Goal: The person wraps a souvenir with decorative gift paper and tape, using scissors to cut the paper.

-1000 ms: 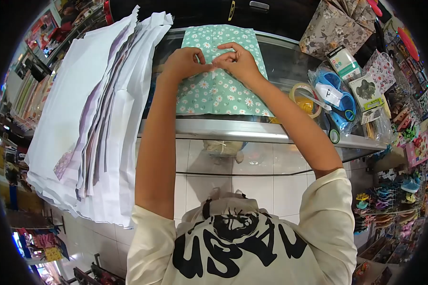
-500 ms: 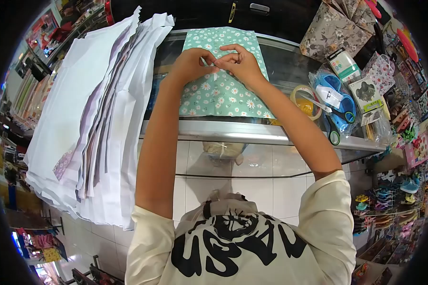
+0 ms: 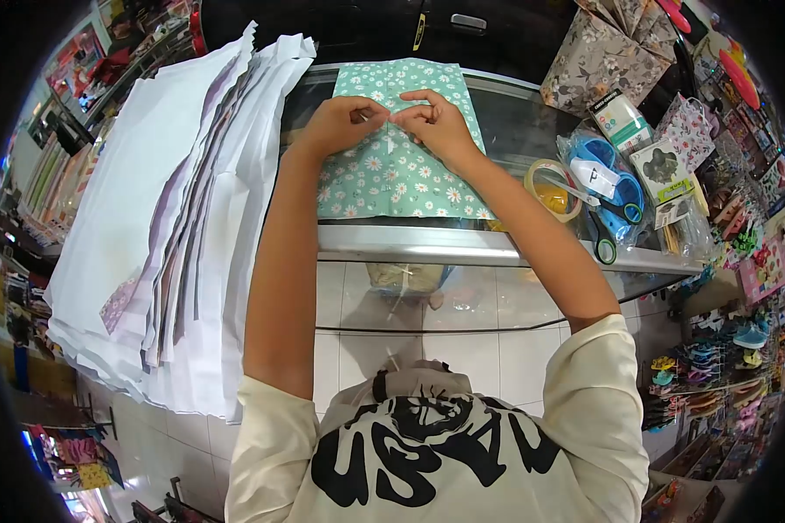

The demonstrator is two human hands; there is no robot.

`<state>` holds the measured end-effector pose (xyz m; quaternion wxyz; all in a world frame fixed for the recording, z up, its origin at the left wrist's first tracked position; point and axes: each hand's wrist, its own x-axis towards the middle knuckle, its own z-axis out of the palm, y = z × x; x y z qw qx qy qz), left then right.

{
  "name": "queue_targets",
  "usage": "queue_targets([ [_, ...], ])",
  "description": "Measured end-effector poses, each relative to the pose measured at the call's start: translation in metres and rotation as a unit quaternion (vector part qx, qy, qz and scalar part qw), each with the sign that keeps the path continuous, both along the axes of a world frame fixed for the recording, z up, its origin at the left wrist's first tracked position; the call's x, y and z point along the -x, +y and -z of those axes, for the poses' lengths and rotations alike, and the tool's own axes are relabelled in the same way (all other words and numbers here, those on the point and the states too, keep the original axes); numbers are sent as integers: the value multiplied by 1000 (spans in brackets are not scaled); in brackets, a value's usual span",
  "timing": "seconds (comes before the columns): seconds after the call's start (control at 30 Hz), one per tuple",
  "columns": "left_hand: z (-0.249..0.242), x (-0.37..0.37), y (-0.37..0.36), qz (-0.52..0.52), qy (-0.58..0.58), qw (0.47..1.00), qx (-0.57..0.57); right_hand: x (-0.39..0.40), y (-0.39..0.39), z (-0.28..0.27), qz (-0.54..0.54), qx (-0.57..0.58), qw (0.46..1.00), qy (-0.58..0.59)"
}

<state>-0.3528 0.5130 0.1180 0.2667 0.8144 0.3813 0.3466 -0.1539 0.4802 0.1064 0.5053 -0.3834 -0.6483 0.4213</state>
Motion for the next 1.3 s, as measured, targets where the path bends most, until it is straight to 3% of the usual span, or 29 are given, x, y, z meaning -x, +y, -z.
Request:
queue_targets([
  [0.07, -11, -2, -14, 14, 38, 999, 10, -2, 2, 1, -4, -9, 1000, 3],
  [0.17, 3, -5, -10, -24, 57, 994, -89, -2, 2, 4, -4, -23, 1000, 1],
  [0.27, 1, -5, -7, -36, 87, 992, -79, -2, 3, 5, 0, -34, 999, -15],
  [0.47, 9, -8, 18, -59, 69, 986, -143, 0, 3, 6, 10, -40, 998, -37],
  [0.83, -1, -20, 24, -157, 141, 974, -83, 2, -5, -3, 28, 4, 1000, 4],
  [1.1, -10, -21, 25, -174, 131, 976, 20, -1, -6, -10, 22, 92, 981, 171],
  [1.17, -8, -19, 20, -157, 137, 978, -19, -1, -5, -12, 32, 91, 978, 187],
  [1.3, 0, -22, 18, -178, 113, 975, -65, -4, -16, -34, 71, -48, 989, 123],
])
